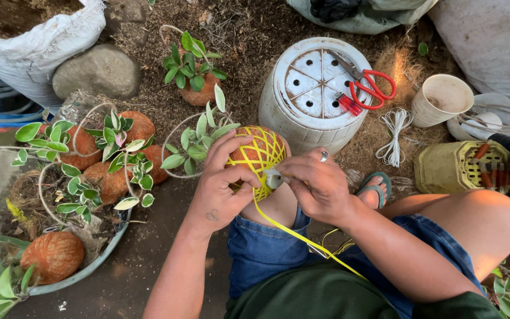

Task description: The person wraps a yellow plastic string around a coconut shell containing a plant to create a decorative hanging basket. They use scissors to cut the string and a lighter to melt the end for a secure finish.

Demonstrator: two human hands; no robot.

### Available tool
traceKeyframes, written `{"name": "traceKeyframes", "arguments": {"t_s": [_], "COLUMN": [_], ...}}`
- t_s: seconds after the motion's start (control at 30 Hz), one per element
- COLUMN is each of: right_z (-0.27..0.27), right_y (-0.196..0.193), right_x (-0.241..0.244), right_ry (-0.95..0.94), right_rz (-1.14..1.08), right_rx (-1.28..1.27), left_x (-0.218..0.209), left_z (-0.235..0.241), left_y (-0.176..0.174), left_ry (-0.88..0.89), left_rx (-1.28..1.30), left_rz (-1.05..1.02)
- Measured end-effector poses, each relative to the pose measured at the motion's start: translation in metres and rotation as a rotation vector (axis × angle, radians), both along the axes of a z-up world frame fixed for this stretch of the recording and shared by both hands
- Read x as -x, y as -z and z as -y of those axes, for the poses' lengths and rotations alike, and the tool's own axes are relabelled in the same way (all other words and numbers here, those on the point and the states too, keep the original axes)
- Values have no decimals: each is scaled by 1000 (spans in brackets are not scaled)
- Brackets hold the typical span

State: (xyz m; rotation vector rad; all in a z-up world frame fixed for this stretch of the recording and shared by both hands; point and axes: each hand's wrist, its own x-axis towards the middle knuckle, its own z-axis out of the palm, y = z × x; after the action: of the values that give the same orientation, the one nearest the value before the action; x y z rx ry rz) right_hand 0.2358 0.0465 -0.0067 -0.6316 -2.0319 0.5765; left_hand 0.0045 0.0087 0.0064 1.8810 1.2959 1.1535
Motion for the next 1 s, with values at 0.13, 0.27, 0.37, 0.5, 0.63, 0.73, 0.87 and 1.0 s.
{"name": "traceKeyframes", "arguments": {"t_s": [0.13,0.27,0.37,0.5,0.63,0.73,0.87,1.0], "right_z": [-2,-1,0,0,-1,-5,-12,-28], "right_y": [-1,-2,-2,-1,-3,-12,-27,-29], "right_x": [-1,0,1,1,2,-2,-16,-34], "right_ry": [-1,10,19,28,40,33,-27,198], "right_rz": [28,16,34,16,34,156,382,608], "right_rx": [-85,-72,-60,-48,-79,-196,-357,-531], "left_x": [0,-1,-1,-1,0,0,1,1], "left_z": [-1,-1,0,-1,0,0,1,1], "left_y": [0,0,0,-1,-1,-1,-2,-2], "left_ry": [2,0,1,3,1,-4,-4,-4], "left_rx": [0,-4,-2,9,25,28,27,25], "left_rz": [5,-1,7,-4,22,10,10,9]}}
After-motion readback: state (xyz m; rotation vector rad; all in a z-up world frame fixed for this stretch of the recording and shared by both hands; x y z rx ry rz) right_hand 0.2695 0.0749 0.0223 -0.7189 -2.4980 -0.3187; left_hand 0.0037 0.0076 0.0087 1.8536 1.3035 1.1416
